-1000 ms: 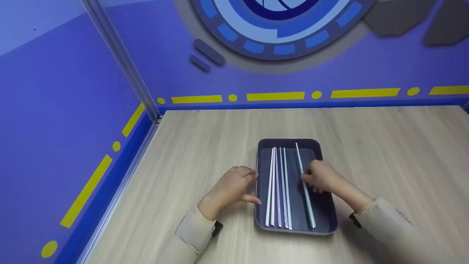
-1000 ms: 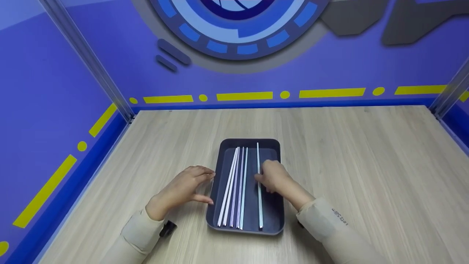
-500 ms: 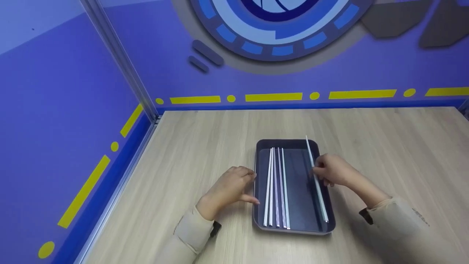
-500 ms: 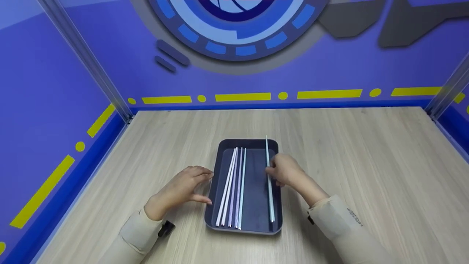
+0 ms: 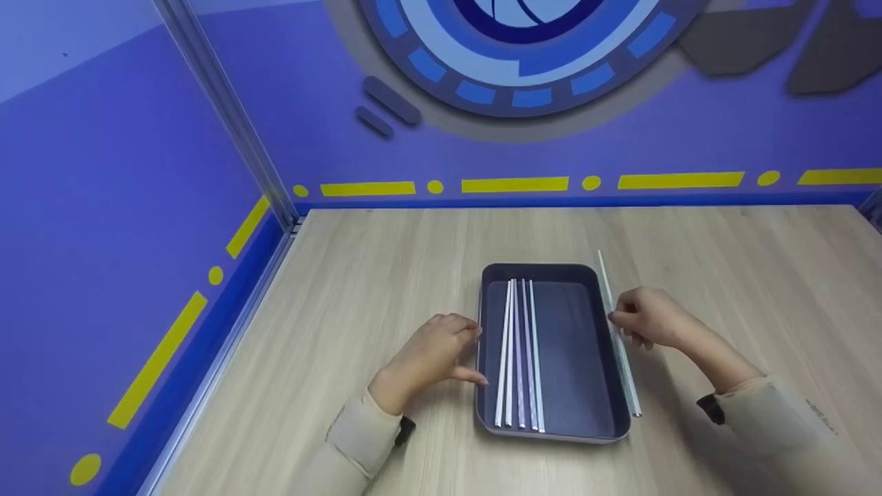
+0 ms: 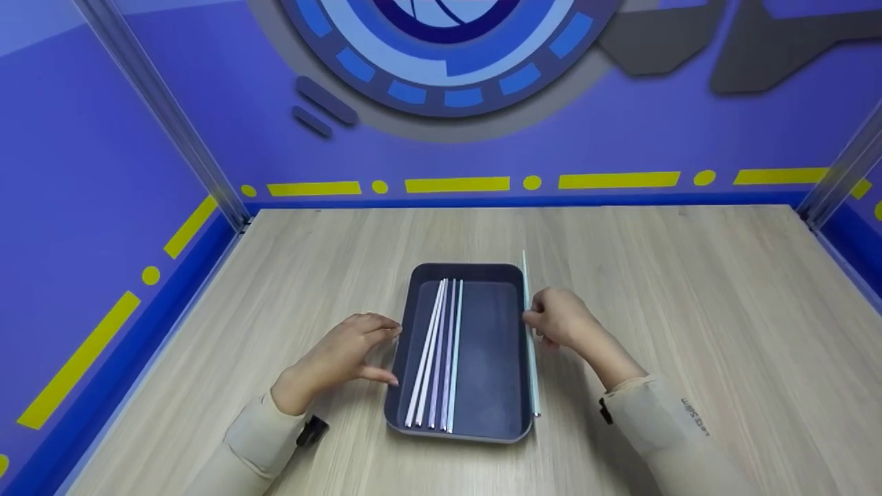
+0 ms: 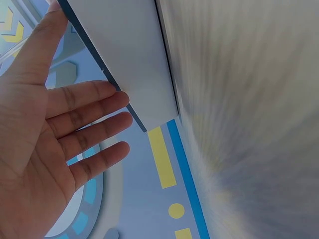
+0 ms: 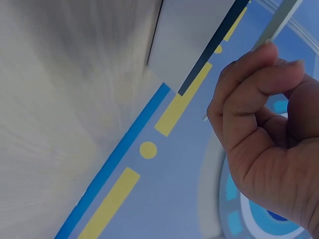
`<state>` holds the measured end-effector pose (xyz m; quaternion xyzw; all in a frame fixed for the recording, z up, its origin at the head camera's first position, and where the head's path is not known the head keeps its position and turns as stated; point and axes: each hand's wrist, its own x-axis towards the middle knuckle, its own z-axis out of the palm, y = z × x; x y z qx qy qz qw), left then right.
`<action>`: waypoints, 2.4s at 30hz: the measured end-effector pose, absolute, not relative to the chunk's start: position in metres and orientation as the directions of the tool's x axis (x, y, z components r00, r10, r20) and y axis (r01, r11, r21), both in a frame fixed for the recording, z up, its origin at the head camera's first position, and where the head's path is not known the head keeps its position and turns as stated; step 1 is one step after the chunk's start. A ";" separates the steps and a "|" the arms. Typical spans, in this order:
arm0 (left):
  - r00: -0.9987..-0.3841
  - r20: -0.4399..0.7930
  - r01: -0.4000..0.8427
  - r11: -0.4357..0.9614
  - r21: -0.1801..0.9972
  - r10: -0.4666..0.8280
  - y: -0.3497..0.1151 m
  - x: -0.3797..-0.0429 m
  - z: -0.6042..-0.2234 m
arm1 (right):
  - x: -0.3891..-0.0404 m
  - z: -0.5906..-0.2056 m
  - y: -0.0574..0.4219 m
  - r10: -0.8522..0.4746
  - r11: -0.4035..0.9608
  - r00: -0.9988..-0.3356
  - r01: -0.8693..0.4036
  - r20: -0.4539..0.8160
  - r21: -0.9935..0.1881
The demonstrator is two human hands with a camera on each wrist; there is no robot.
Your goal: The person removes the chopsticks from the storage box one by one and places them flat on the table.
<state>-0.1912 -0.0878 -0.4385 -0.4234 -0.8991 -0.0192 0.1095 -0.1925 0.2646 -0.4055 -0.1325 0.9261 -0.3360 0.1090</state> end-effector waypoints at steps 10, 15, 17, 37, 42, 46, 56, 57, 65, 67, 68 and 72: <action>-0.607 0.220 0.772 0.632 -0.062 0.764 -0.089 -0.191 -0.440 | -0.192 -0.412 0.276 -0.314 0.743 -0.941 -0.160 -0.128 -0.650; -0.612 0.210 0.771 0.634 -0.058 0.763 -0.089 -0.191 -0.440 | -0.193 -0.418 0.281 -0.311 0.742 -0.943 -0.162 -0.119 -0.651; -0.615 0.206 0.769 0.637 -0.054 0.761 -0.089 -0.191 -0.440 | -0.194 -0.420 0.283 -0.310 0.741 -0.942 -0.155 -0.127 -0.654; -0.620 0.196 0.764 0.642 -0.068 0.759 -0.087 -0.192 -0.438 | -0.200 -0.442 0.294 -0.268 0.768 -0.942 -0.082 -0.203 -0.635; -0.625 0.189 0.763 0.644 -0.057 0.757 -0.087 -0.192 -0.438 | -0.201 -0.444 0.294 -0.259 0.772 -0.942 -0.069 -0.215 -0.631; -0.627 0.184 0.762 0.645 -0.056 0.757 -0.088 -0.191 -0.438 | -0.202 -0.445 0.293 -0.255 0.779 -0.941 -0.063 -0.223 -0.624; -0.607 0.214 0.771 0.632 -0.078 0.766 -0.088 -0.192 -0.438 | -0.202 -0.450 0.294 -0.265 0.801 -0.931 -0.067 -0.252 -0.595; -0.602 0.222 0.773 0.630 -0.082 0.767 -0.088 -0.192 -0.438 | -0.202 -0.450 0.295 -0.269 0.803 -0.930 -0.074 -0.249 -0.592; -0.598 0.231 0.771 0.629 -0.094 0.768 -0.088 -0.192 -0.438 | -0.203 -0.453 0.291 -0.265 0.819 -0.931 -0.081 -0.249 -0.567; -0.600 0.228 0.771 0.630 -0.093 0.767 -0.088 -0.192 -0.438 | -0.203 -0.453 0.290 -0.262 0.828 -0.931 -0.081 -0.254 -0.555; -0.600 0.226 0.770 0.631 -0.094 0.767 -0.088 -0.192 -0.438 | -0.203 -0.453 0.290 -0.262 0.833 -0.930 -0.084 -0.256 -0.547; -0.607 0.222 0.767 0.636 -0.088 0.763 -0.087 -0.192 -0.438 | -0.203 -0.452 0.289 -0.257 0.846 -0.928 -0.080 -0.271 -0.527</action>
